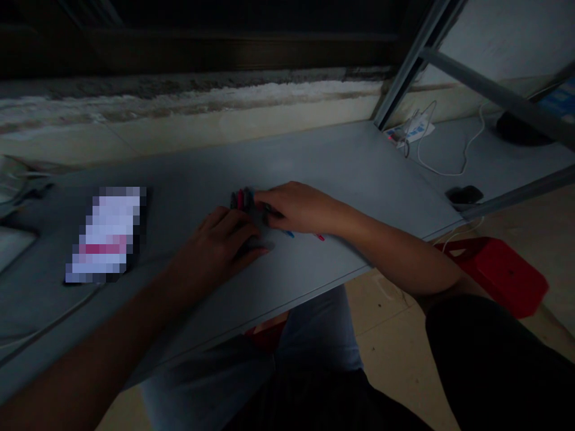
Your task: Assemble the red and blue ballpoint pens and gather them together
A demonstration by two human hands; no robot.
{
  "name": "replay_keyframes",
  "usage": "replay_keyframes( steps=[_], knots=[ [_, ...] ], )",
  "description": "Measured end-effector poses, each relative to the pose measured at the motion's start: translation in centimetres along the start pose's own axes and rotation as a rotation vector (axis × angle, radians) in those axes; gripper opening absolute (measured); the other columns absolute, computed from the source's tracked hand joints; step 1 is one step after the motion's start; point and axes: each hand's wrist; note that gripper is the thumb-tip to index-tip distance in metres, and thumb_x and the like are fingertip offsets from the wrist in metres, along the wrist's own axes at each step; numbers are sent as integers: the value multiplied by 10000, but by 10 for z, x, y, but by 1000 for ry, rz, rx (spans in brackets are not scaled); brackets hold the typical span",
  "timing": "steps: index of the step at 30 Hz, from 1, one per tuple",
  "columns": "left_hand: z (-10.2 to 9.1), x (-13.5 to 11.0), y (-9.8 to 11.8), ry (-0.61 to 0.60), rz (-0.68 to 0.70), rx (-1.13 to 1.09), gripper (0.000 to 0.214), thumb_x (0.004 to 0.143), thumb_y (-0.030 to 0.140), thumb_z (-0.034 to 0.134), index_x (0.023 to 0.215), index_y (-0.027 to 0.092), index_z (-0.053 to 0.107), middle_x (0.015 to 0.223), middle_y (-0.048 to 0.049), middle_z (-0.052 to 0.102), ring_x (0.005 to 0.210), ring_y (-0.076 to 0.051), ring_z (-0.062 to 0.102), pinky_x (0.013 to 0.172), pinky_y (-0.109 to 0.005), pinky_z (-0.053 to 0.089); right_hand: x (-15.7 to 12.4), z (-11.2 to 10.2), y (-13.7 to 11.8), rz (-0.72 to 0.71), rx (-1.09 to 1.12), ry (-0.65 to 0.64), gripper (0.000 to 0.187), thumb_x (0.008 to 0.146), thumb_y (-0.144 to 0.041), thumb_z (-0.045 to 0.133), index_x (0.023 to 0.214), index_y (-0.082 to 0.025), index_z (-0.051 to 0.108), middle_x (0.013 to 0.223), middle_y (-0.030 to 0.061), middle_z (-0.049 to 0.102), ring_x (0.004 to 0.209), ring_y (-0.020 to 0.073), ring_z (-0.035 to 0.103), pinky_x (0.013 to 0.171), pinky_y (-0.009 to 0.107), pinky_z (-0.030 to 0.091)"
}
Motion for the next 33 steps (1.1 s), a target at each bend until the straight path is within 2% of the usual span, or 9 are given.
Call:
replay_keyframes(
  steps=[4, 8, 11, 18, 22, 24, 27, 28, 33],
  knots=[
    [-3, 1, 3, -10, -65, -43, 369, 1134, 524, 599, 1167, 198, 768, 1192, -142, 730, 1113, -358, 654, 1003, -528, 580, 3, 5, 1, 54, 288, 178, 260, 968, -105, 651, 1224, -151, 651, 868, -12, 715, 750, 138, 608, 744, 279, 394],
    [-10, 5, 9, 7, -144, -108, 441, 1130, 567, 539, 1250, 183, 721, 1168, -145, 734, 1078, -362, 665, 988, -532, 577, 5, 11, 0, -11, 523, 264, 284, 956, -61, 683, 1208, -164, 600, 824, -70, 634, 733, 94, 603, 743, 243, 421],
    [-15, 5, 12, 29, -164, -170, 405, 1128, 551, 538, 1278, 198, 668, 1166, -134, 732, 1090, -347, 679, 970, -500, 585, 4, 15, -2, -60, 661, 264, 348, 959, -75, 713, 1232, -198, 537, 826, -94, 610, 689, 76, 608, 699, 226, 442],
    [-20, 2, 17, 80, -160, -173, 340, 1112, 554, 607, 1269, 253, 604, 1187, -106, 727, 1092, -328, 722, 939, -472, 610, 7, 26, -1, -27, 1032, 179, 598, 900, -177, 825, 1249, -285, 352, 737, -157, 612, 592, 105, 669, 591, 207, 509],
    [-20, 1, 23, 161, -256, -77, 215, 1093, 437, 652, 1213, 261, 623, 1097, -58, 758, 999, -288, 751, 896, -423, 599, 7, 30, -4, -10, 972, 263, 747, 850, -204, 894, 1364, -277, 358, 813, -122, 653, 696, 127, 695, 663, 239, 528],
    [-19, 0, 25, 191, -286, -62, 158, 1078, 365, 645, 1197, 260, 638, 1062, -41, 778, 960, -268, 765, 860, -391, 598, 6, 28, -6, -17, 902, 262, 649, 867, -244, 897, 1329, -251, 442, 878, -72, 681, 771, 143, 699, 714, 262, 529],
    [-19, -3, 23, 205, -315, -86, 174, 1055, 343, 635, 1209, 264, 652, 1061, -39, 806, 935, -267, 782, 814, -376, 604, 6, 21, -5, -63, 801, 182, 307, 973, -341, 814, 1125, -202, 588, 902, -16, 690, 817, 152, 664, 754, 280, 499],
    [-19, -3, 22, 201, -332, -96, 184, 1050, 344, 630, 1214, 265, 658, 1060, -40, 813, 927, -270, 785, 806, -380, 608, 6, 19, -4, -72, 768, 139, 260, 1009, -384, 777, 1065, -190, 614, 889, -7, 689, 817, 154, 653, 756, 283, 483],
    [-23, -2, 16, 187, -431, -119, 223, 1058, 413, 602, 1192, 272, 710, 1027, -30, 825, 932, -264, 794, 823, -384, 621, 7, 10, 5, -75, 585, -60, 366, 1045, -512, 725, 1059, -146, 733, 874, 22, 728, 839, 180, 661, 766, 297, 439]
  ],
)
Point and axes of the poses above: each hand's wrist, its own x-axis towards the middle knuckle, its own z-axis out of the palm, y = z × x
